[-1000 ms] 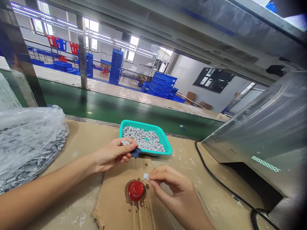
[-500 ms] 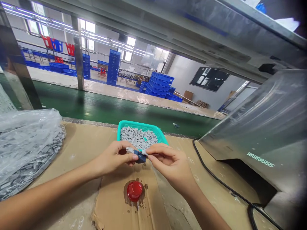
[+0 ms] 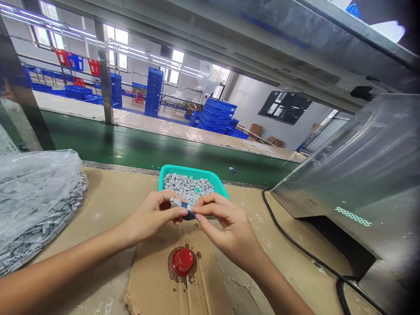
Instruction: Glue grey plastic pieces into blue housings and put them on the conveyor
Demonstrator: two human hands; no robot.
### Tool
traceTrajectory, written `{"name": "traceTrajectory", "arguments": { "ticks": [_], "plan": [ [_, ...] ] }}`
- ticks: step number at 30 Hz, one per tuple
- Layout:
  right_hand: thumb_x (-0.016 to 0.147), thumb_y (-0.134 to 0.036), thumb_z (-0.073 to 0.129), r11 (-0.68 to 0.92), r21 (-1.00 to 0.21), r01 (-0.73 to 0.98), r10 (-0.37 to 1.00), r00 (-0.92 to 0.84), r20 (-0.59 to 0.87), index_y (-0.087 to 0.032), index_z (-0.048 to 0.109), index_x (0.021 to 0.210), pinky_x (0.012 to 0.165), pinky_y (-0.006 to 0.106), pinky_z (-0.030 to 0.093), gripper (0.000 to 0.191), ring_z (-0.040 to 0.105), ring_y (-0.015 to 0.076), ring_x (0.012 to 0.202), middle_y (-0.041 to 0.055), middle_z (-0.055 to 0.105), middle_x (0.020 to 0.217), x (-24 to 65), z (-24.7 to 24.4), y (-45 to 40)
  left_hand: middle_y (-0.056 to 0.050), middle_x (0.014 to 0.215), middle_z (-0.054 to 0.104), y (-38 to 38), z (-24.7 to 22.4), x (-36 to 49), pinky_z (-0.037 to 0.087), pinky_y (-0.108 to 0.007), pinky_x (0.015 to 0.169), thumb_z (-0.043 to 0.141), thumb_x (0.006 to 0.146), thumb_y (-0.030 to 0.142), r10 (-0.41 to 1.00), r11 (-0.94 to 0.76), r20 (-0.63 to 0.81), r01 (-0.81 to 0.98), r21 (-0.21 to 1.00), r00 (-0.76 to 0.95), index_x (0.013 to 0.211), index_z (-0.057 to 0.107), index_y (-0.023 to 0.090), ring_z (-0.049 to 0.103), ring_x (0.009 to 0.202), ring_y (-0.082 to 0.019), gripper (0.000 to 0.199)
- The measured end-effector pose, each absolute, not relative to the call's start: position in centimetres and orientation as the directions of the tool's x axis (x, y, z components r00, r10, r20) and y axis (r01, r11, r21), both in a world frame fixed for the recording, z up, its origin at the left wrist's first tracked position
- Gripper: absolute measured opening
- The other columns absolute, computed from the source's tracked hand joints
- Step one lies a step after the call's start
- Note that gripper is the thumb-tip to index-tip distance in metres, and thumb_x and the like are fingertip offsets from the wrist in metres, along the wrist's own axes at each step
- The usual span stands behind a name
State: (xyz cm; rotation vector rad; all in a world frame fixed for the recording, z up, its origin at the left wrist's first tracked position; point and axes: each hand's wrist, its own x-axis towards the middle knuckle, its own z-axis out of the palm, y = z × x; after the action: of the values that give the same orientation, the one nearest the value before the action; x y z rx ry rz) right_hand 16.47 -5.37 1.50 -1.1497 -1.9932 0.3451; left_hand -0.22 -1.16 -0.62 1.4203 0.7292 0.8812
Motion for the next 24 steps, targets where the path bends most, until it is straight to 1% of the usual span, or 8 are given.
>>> {"name": "traceTrajectory", "arguments": {
  "ticks": [5,10,12,14,17,19,21,24],
  "plan": [
    [0.072,-0.012,0.056,0.624,-0.518,0.584,0.746,-0.25,0.617,-0.019,0.061,0.081,0.069,0.028,0.049,0.013,0.057,0.0154,0.079,0.0046,0.06,0.083,15.6,1.5,-5.1,0.001,0.064,0.056,-1.5,-0.1,0.0,0.04,-0.023,0.064,0.062,0.066,0.024,0.891,0.069,0.054,-0.253,0.965,0.452,0.076,0.06,0.014,0.05,0.063,-0.01,0.014],
    [0.074,-0.011,0.052,0.673,-0.347,0.653,0.629,-0.26,0.732,-0.019,0.059,0.075,0.065,0.028,0.047,0.011,0.057,0.0151,0.073,0.0036,0.06,0.074,13.7,1.4,-4.2,-0.001,0.082,0.057,-2.3,-0.1,0.6,0.041,-0.022,0.074,0.055,0.074,0.022,0.875,0.351,-0.062,-0.541,0.764,0.481,0.087,0.058,0.018,0.052,0.075,-0.008,0.014],
    [0.075,-0.012,0.051,0.677,-0.325,0.66,0.64,-0.309,0.704,-0.02,0.057,0.085,0.068,0.029,0.047,0.015,0.057,0.0162,0.077,0.0042,0.061,0.08,13.2,1.3,-3.7,-0.002,0.08,0.057,-2.3,0.0,0.6,0.042,-0.021,0.073,0.051,0.077,0.021,0.866,0.401,-0.09,-0.577,0.712,0.491,0.082,0.059,0.015,0.052,0.075,-0.008,0.011],
    [0.072,-0.014,0.056,0.681,-0.374,0.63,0.669,-0.327,0.667,-0.022,0.051,0.102,0.073,0.029,0.047,0.031,0.056,0.0163,0.081,0.0039,0.06,0.089,13.1,1.2,-3.2,-0.003,0.079,0.056,-1.9,0.3,0.5,0.043,-0.02,0.069,0.048,0.079,0.018,0.881,0.409,-0.124,-0.603,0.685,0.457,0.08,0.059,0.013,0.052,0.074,-0.008,0.012],
    [0.072,-0.02,0.059,0.652,-0.507,0.564,0.718,-0.243,0.653,-0.023,0.037,0.116,0.076,0.029,0.047,0.049,0.056,0.0151,0.084,0.0034,0.058,0.093,14.2,1.0,-1.5,-0.004,0.08,0.057,-0.3,0.6,-0.3,0.042,-0.017,0.058,0.046,0.079,0.016,0.932,0.339,-0.152,-0.639,0.69,0.33,0.082,0.059,0.012,0.05,0.064,-0.006,0.013],
    [0.077,-0.021,0.05,0.564,-0.546,0.619,0.776,-0.173,0.606,-0.02,0.04,0.114,0.073,0.029,0.047,0.039,0.056,0.0145,0.083,0.0045,0.058,0.091,15.8,0.8,0.2,-0.004,0.08,0.057,1.4,0.6,-1.2,0.039,-0.016,0.052,0.047,0.078,0.015,0.981,0.179,-0.078,-0.662,0.728,0.18,0.083,0.058,0.012,0.047,0.058,-0.005,0.012],
    [0.079,-0.016,0.043,0.425,-0.481,0.767,0.87,-0.198,0.452,-0.017,0.049,0.104,0.07,0.028,0.047,0.026,0.057,0.0145,0.08,0.0059,0.06,0.088,17.6,0.4,2.1,-0.004,0.081,0.058,3.1,0.2,-2.2,0.037,-0.016,0.051,0.05,0.075,0.015,0.998,0.011,0.027,-0.643,0.766,0.049,0.085,0.057,0.012,0.045,0.057,-0.004,0.013],
    [0.069,-0.006,0.049,0.419,-0.412,0.809,0.899,-0.308,0.311,-0.015,0.062,0.087,0.067,0.029,0.047,0.024,0.058,0.0176,0.079,0.007,0.065,0.088,19.5,-0.7,4.3,-0.004,0.079,0.058,5.2,-1.3,-3.6,0.035,-0.016,0.051,0.056,0.072,0.017,0.996,-0.084,0.089,-0.577,0.812,-0.02,0.088,0.057,0.013,0.044,0.058,-0.004,0.017]
  ]
}}
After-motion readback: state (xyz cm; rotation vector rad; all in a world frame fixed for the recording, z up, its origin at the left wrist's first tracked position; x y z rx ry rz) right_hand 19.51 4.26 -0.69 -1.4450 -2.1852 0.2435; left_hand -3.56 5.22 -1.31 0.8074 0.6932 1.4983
